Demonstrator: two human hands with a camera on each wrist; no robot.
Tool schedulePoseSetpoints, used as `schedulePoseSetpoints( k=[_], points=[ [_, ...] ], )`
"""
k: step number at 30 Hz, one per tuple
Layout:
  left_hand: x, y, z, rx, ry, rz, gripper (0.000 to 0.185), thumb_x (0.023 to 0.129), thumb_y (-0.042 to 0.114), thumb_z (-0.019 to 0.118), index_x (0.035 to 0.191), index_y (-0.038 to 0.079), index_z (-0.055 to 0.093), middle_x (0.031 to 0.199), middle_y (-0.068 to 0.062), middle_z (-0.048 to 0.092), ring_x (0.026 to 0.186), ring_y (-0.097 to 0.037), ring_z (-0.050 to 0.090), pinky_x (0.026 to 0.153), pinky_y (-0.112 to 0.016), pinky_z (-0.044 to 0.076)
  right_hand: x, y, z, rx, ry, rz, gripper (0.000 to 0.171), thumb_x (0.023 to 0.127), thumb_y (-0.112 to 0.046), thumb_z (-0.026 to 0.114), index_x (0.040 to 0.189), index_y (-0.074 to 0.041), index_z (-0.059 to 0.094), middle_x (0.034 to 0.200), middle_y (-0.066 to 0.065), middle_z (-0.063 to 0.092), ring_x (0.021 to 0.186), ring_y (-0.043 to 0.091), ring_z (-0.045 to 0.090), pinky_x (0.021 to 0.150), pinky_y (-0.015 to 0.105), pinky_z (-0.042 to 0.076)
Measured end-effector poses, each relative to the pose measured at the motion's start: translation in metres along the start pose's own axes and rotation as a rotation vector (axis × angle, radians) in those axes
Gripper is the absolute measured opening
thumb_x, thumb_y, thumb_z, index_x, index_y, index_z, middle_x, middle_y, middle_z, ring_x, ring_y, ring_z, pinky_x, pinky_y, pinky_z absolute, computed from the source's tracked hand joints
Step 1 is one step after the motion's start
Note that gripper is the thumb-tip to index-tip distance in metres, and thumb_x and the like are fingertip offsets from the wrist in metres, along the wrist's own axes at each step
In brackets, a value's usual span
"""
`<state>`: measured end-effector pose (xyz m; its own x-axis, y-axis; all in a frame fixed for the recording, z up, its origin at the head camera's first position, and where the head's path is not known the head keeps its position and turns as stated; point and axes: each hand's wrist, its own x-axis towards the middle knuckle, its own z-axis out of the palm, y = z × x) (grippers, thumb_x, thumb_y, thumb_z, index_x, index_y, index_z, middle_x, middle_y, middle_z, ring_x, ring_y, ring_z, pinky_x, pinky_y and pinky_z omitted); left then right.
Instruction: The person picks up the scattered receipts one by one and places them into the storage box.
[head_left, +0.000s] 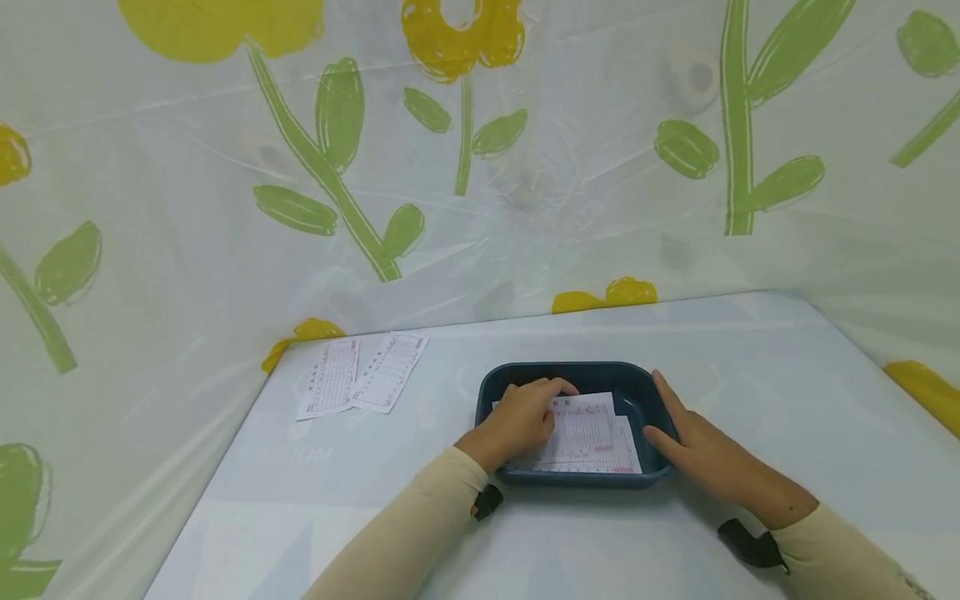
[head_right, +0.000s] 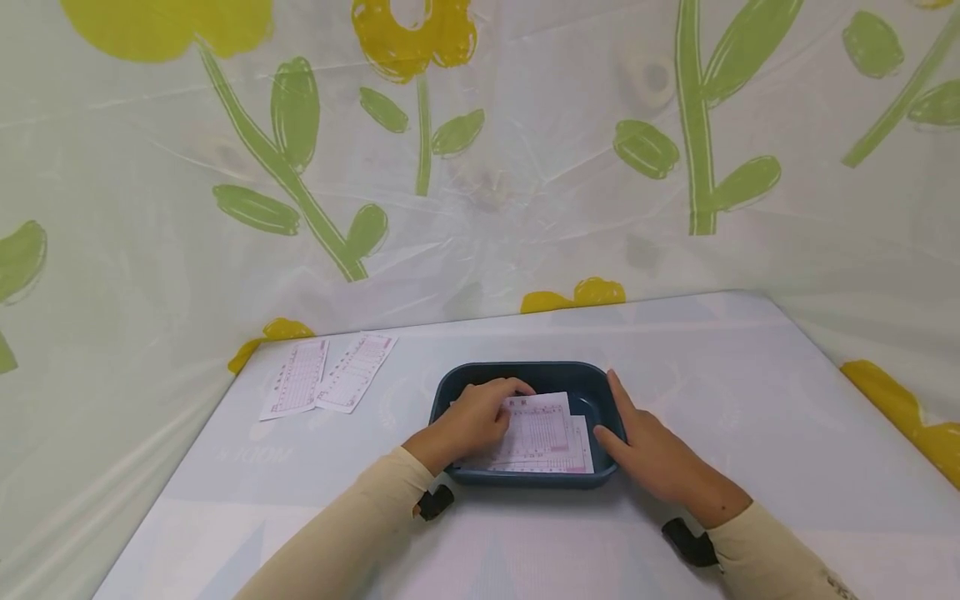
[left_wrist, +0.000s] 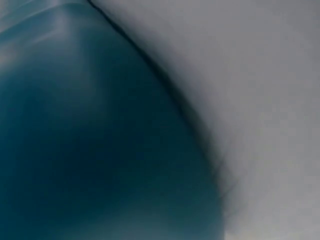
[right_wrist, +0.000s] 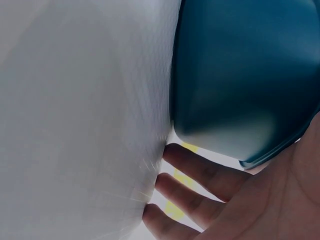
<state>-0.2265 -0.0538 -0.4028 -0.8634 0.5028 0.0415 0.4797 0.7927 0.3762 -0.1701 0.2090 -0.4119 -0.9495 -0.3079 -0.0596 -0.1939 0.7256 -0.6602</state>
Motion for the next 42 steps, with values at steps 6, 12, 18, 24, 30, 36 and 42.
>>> schedulePoseSetpoints(
  k=[6, 12, 18, 24, 30, 36, 42],
  points=[
    [0.000, 0.001, 0.001, 0.043, -0.027, -0.011, 0.044, 0.098, 0.011, 0.060, 0.135, 0.034, 0.058, 0.140, 0.007, 0.060, 0.128, -0.014, 0.056, 0.115, -0.046, 0.037, 0.001, -0.001, -0.001, -0.017, 0.011, 0.000, 0.085, 0.104, -0.047, 0.044, 0.160, -0.013, -0.011, 0.165, 0.028, 0.010, 0.147, 0.054, 0.020, 0.113, 0.069, 0.024],
    [-0.001, 0.002, 0.000, 0.076, -0.082, -0.043, 0.048, 0.097, 0.013, 0.063, 0.139, 0.036, 0.055, 0.143, 0.005, 0.058, 0.131, -0.016, 0.054, 0.116, -0.045, 0.036, 0.001, -0.001, 0.000, -0.015, 0.000, 0.011, 0.086, 0.104, -0.048, 0.043, 0.160, -0.013, -0.012, 0.165, 0.028, 0.009, 0.147, 0.054, 0.019, 0.113, 0.068, 0.024],
    [0.000, 0.002, 0.000, 0.086, -0.089, -0.070, 0.051, 0.095, 0.016, 0.066, 0.141, 0.034, 0.053, 0.145, 0.004, 0.056, 0.134, -0.018, 0.053, 0.117, -0.045, 0.036, 0.002, -0.003, -0.001, -0.029, 0.007, 0.018, 0.087, 0.104, -0.049, 0.044, 0.160, -0.012, -0.011, 0.165, 0.028, 0.010, 0.146, 0.054, 0.020, 0.113, 0.068, 0.024],
    [0.002, 0.001, 0.002, 0.106, -0.107, -0.078, 0.052, 0.094, 0.018, 0.069, 0.141, 0.033, 0.054, 0.144, 0.002, 0.058, 0.133, -0.020, 0.052, 0.115, -0.046, 0.038, 0.002, -0.002, 0.002, -0.027, -0.003, 0.036, 0.088, 0.103, -0.049, 0.044, 0.160, -0.012, -0.012, 0.165, 0.027, 0.008, 0.147, 0.054, 0.019, 0.113, 0.067, 0.025],
    [0.001, -0.001, 0.003, 0.158, -0.079, -0.060, 0.051, 0.093, 0.022, 0.071, 0.140, 0.032, 0.055, 0.139, 0.002, 0.060, 0.130, -0.019, 0.053, 0.111, -0.045, 0.041, 0.002, -0.001, 0.004, -0.023, -0.003, 0.037, 0.087, 0.104, -0.049, 0.044, 0.160, -0.013, -0.012, 0.165, 0.027, 0.008, 0.147, 0.054, 0.019, 0.113, 0.068, 0.024],
    [-0.005, -0.003, -0.004, 0.193, 0.060, 0.043, 0.042, 0.095, 0.029, 0.069, 0.136, 0.030, 0.060, 0.132, 0.005, 0.064, 0.124, -0.016, 0.056, 0.104, -0.041, 0.045, 0.002, 0.000, 0.007, -0.014, -0.014, 0.037, 0.088, 0.103, -0.049, 0.044, 0.160, -0.013, -0.013, 0.165, 0.028, 0.007, 0.147, 0.055, 0.018, 0.113, 0.069, 0.023],
    [-0.014, -0.008, -0.031, 0.006, 0.243, 0.126, 0.032, 0.098, 0.024, 0.064, 0.130, 0.023, 0.064, 0.128, 0.004, 0.065, 0.123, -0.015, 0.059, 0.105, -0.038, 0.047, 0.001, 0.000, 0.003, -0.006, -0.014, 0.022, 0.086, 0.104, -0.048, 0.043, 0.160, -0.015, -0.015, 0.165, 0.029, 0.006, 0.146, 0.056, 0.017, 0.112, 0.071, 0.022]
  ],
)
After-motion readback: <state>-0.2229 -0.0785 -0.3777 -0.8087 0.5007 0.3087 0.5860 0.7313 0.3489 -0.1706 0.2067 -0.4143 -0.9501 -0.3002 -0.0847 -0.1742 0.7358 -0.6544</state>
